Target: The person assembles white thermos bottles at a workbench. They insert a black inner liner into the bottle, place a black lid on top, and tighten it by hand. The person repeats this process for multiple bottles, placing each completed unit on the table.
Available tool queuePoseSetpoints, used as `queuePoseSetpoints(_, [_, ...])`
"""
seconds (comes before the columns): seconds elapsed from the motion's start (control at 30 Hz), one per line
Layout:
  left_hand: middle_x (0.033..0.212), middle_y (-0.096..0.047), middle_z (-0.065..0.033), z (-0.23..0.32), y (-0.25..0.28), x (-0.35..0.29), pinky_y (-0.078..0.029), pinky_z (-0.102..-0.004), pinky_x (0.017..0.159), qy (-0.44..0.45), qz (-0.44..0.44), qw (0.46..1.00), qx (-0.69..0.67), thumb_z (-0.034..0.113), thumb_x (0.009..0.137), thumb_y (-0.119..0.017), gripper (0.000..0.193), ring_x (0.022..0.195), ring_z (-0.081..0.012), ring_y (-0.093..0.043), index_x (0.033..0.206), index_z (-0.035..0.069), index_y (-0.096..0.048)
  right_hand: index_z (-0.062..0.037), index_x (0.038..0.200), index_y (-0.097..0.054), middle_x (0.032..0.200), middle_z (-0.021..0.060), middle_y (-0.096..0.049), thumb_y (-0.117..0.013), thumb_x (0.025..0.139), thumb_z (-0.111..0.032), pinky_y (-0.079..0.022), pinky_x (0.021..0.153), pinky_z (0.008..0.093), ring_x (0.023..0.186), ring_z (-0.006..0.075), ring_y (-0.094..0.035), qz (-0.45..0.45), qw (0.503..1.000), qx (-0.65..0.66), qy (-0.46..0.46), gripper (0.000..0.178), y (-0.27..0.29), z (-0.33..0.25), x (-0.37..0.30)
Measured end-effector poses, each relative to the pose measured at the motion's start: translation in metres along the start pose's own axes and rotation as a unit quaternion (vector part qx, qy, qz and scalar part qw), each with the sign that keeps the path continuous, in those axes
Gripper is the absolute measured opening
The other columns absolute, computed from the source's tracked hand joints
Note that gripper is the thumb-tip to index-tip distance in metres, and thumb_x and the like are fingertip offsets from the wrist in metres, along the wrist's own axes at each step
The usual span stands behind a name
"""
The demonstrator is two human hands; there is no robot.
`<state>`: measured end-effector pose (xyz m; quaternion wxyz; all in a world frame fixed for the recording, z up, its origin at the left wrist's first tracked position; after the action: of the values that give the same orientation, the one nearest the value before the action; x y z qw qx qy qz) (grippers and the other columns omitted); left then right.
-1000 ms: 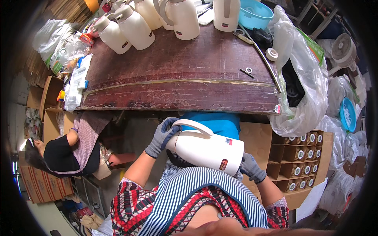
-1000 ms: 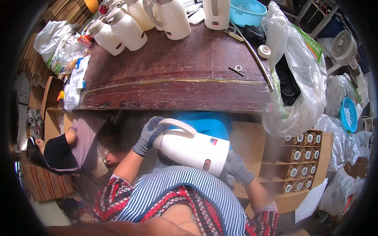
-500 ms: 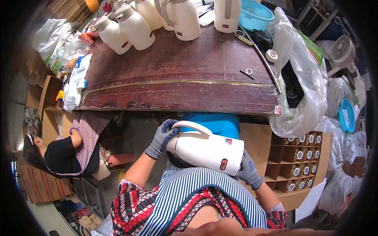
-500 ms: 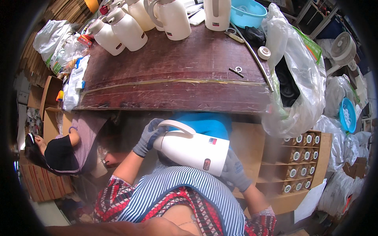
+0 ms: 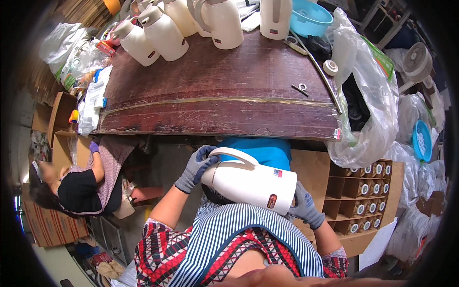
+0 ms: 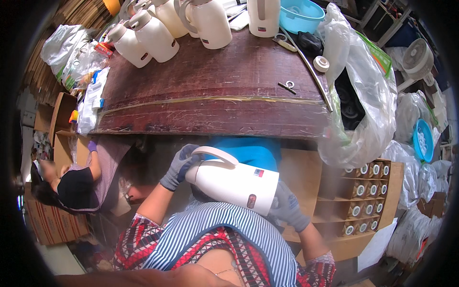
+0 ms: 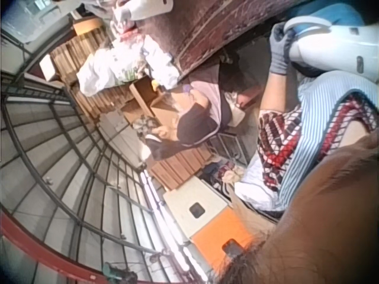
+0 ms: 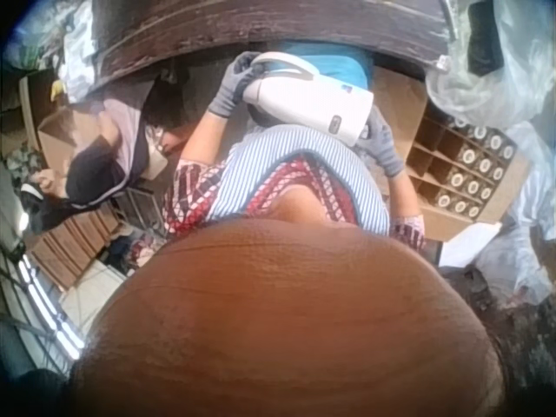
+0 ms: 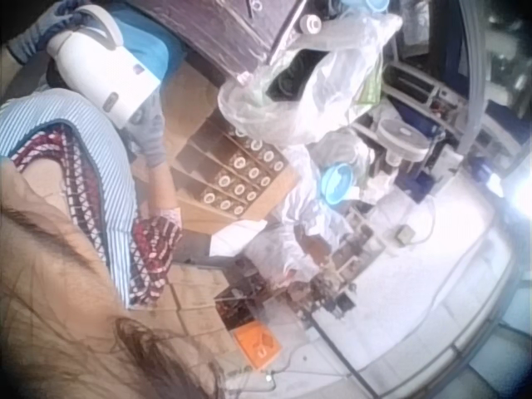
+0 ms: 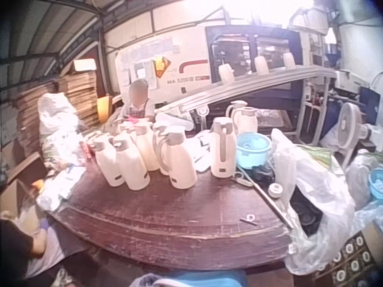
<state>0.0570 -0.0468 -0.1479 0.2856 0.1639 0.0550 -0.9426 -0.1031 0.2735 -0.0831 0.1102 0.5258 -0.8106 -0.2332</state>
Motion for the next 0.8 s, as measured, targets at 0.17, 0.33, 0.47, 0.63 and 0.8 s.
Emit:
queuePoseSetpoints(0.17, [0.111,-0.069,-0.005,-0.002,0.0,0.0,-0.052,-0.0286,0.094,0.003,-0.007,1.0,-0.012,0.016,0.092,-0.08,0.037,0.103,-0.0133,-0.064,0.122,0.001,-0.065,-0.0038,0.144,-0.052,0.136,0.021,-0.059,-0.088,0.076,-0.035,-0.052,0.102,0.045,0.122,0.0395,-0.062,0.005,0.998,-0.058,0.031,0.083,-0.005,-0.005,0.001])
queuePoseSetpoints(0.33, [0.111,-0.069,-0.0048,0.004,-0.002,-0.001,-0.052,-0.0283,0.095,-0.007,-0.011,1.0,0.012,0.016,0.092,-0.079,0.036,0.103,-0.0131,-0.064,0.122,0.001,-0.065,-0.0036,0.144,-0.053,0.139,0.0218,-0.057,-0.088,0.076,-0.035,-0.053,0.1,0.0447,0.124,0.04,-0.061,0.019,0.998,-0.034,0.047,0.082,-0.008,0.001,-0.005])
queuePoseSetpoints(0.47, [0.111,-0.069,-0.0048,0.003,-0.003,-0.001,-0.051,-0.0285,0.095,0.003,-0.014,1.0,-0.002,0.017,0.092,-0.079,0.037,0.103,-0.0133,-0.063,0.122,0.001,-0.065,-0.0013,0.148,-0.046,0.142,0.0255,-0.054,-0.089,0.074,-0.042,-0.051,0.103,0.0462,0.126,0.043,-0.059,-0.015,1.0,0.001,0.013,0.095,-0.009,0.005,-0.003])
queuePoseSetpoints(0.63, [0.112,-0.069,-0.005,-0.001,0.0,0.0,-0.051,-0.0287,0.095,0.004,0.001,1.0,0.015,0.017,0.093,-0.079,0.037,0.103,-0.0136,-0.063,0.123,0.001,-0.064,-0.0006,0.151,-0.04,0.146,0.0263,-0.052,-0.09,0.072,-0.044,-0.051,0.104,0.0453,0.127,0.0425,-0.059,-0.084,0.994,-0.057,-0.034,0.103,-0.02,0.005,0.009])
queuePoseSetpoints(0.8, [0.112,-0.068,-0.0052,0.005,0.002,0.0,-0.052,-0.0292,0.095,0.005,-0.002,1.0,0.01,0.016,0.093,-0.078,0.037,0.104,-0.014,-0.063,0.123,0.001,-0.064,-0.0036,0.145,-0.053,0.142,0.0203,-0.056,-0.089,0.075,-0.042,-0.047,0.109,0.0448,0.13,0.0356,-0.058,-0.038,0.995,0.084,-0.046,0.088,-0.011,-0.017,0.017])
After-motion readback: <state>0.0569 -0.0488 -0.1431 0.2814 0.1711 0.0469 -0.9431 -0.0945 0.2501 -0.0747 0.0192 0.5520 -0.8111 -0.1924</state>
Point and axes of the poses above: each hand's wrist, its own x-axis towards the middle knuckle, its own y-axis out of the back of the hand, z = x × y, the point moved 10 cm from there along x, towards the middle knuckle
